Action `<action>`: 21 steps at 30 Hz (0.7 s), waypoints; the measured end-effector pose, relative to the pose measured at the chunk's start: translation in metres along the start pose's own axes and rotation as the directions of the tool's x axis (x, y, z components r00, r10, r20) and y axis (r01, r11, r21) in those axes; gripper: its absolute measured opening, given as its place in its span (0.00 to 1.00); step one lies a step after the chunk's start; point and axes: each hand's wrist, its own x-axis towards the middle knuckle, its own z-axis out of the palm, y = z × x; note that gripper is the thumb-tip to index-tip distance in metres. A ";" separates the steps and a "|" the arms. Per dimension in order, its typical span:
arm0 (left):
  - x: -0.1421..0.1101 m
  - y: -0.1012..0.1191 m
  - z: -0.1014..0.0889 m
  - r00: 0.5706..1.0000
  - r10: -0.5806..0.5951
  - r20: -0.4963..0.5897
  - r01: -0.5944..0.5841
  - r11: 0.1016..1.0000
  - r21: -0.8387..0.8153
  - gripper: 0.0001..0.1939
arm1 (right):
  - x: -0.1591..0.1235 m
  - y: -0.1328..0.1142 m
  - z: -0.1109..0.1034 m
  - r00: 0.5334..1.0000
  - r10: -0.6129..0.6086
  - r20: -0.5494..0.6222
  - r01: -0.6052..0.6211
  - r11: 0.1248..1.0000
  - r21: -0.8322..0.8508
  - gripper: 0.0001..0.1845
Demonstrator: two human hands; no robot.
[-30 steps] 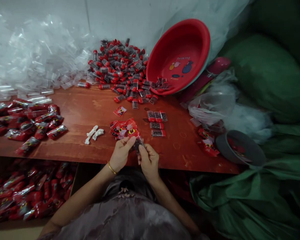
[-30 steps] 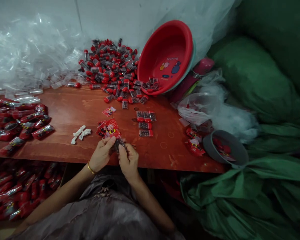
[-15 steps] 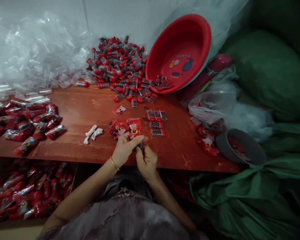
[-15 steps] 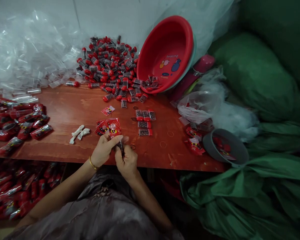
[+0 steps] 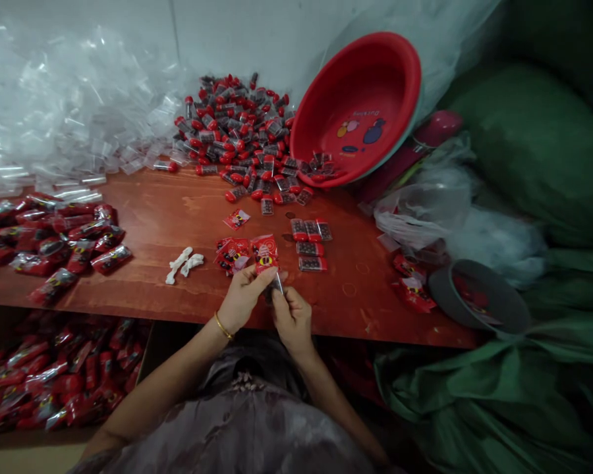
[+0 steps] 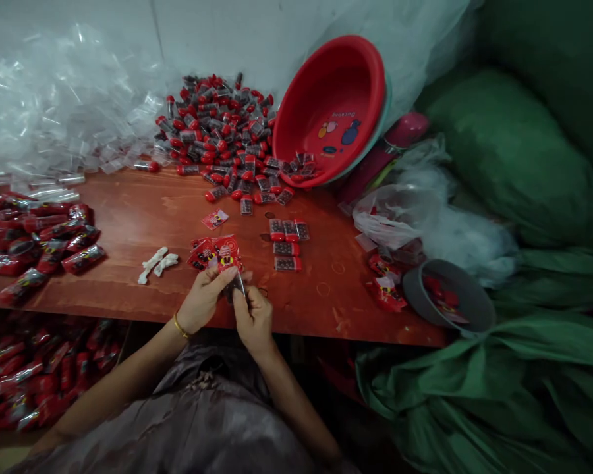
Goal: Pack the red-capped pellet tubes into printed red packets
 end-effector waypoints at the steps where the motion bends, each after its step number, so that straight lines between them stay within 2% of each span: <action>1: -0.001 -0.001 0.000 1.000 0.003 0.000 -0.003 1.000 0.012 0.18 | -0.001 0.001 0.002 1.000 0.001 -0.013 -0.002 1.000 -0.008 0.16; 4: -0.006 -0.005 0.001 0.999 0.044 -0.007 -0.043 0.997 0.065 0.18 | -0.003 0.000 0.006 1.000 0.011 -0.026 -0.011 1.000 -0.008 0.17; 8: -0.012 -0.007 -0.001 0.993 0.112 -0.024 -0.107 0.983 0.148 0.18 | 0.001 -0.001 0.005 1.000 0.010 0.024 -0.011 1.000 0.026 0.16; 12: -0.006 -0.004 -0.007 0.981 0.194 -0.018 -0.188 0.967 0.174 0.20 | 0.004 0.004 -0.001 0.997 -0.030 0.067 0.030 0.999 -0.013 0.15; 17: -0.003 -0.004 -0.004 0.976 0.201 0.083 -0.217 0.928 0.304 0.20 | 0.001 0.005 -0.005 1.000 0.011 -0.015 -0.012 1.000 -0.027 0.15; 21: -0.009 -0.011 0.001 0.981 0.175 0.080 -0.191 0.935 0.299 0.18 | -0.001 0.003 -0.004 0.998 0.009 -0.062 -0.011 1.000 -0.029 0.16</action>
